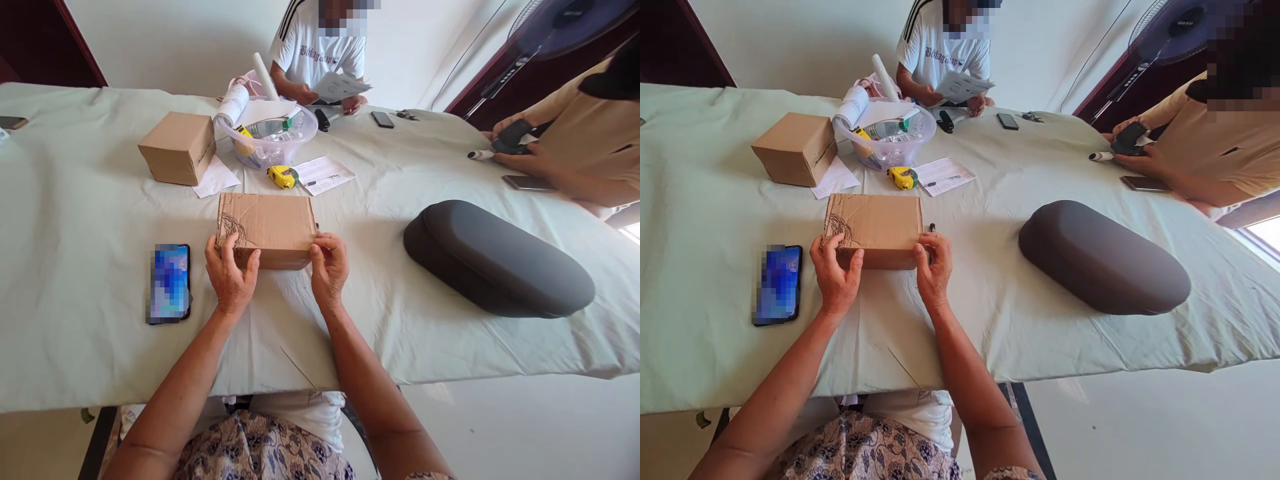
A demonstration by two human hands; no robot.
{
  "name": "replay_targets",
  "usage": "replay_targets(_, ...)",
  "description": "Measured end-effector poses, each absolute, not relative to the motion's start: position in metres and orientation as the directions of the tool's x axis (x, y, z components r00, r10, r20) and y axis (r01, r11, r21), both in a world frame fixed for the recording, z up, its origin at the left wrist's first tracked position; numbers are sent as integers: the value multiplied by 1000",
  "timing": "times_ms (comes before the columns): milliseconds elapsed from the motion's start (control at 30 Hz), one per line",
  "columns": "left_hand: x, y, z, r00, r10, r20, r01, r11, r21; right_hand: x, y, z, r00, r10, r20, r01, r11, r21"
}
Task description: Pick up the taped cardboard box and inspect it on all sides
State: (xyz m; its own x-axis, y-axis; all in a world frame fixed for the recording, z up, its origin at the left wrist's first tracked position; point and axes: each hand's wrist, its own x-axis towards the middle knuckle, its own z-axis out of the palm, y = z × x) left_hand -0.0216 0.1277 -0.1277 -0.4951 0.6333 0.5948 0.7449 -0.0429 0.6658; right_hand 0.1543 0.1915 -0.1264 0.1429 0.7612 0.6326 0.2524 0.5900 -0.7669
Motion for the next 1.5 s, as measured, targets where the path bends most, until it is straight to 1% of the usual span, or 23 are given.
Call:
replay_targets(100,-25,130,-129,-503,610,612,721,-93,686,155,196,-132,152,864,481,147,461,-875)
replay_targets(167,-28,131,-129,-514,591,622,709,-114,695,156,199,-136,122,901,417,114,405,-907)
replay_targets(500,-43,136,-125,-579,510,636,665,-157,730,157,202,-140,-64,934,351,104,356,-929)
replay_targets(633,-48,138,-125,-606,485,630,654,-147,742,158,204,-144,-130,945,301,172,321,-931)
replay_targets(833,-51,139,-122,-643,475,600,619,-139,773,160,204,-147,-147,931,335,341,365,-866)
replay_targets(933,-54,139,-122,-705,456,543,553,-124,824,159,202,-146,-204,941,271,366,330,-870)
replay_targets(1033,-59,140,-122,-750,446,488,484,-132,865,156,196,-144,-241,940,242,341,315,-886)
replay_targets(1200,-63,141,-122,-781,440,443,413,-168,895,151,188,-141,-200,915,349,210,388,-897)
replay_targets(1300,-64,141,-123,-780,444,441,408,-174,896,150,186,-141,-178,908,379,164,407,-898)
replay_targets(1400,-64,140,-123,-774,462,433,402,-170,900,150,185,-139,-172,912,372,143,397,-907)
replay_targets(1500,-62,139,-122,-748,496,440,404,-185,896,151,185,-135,-174,922,345,174,374,-911)
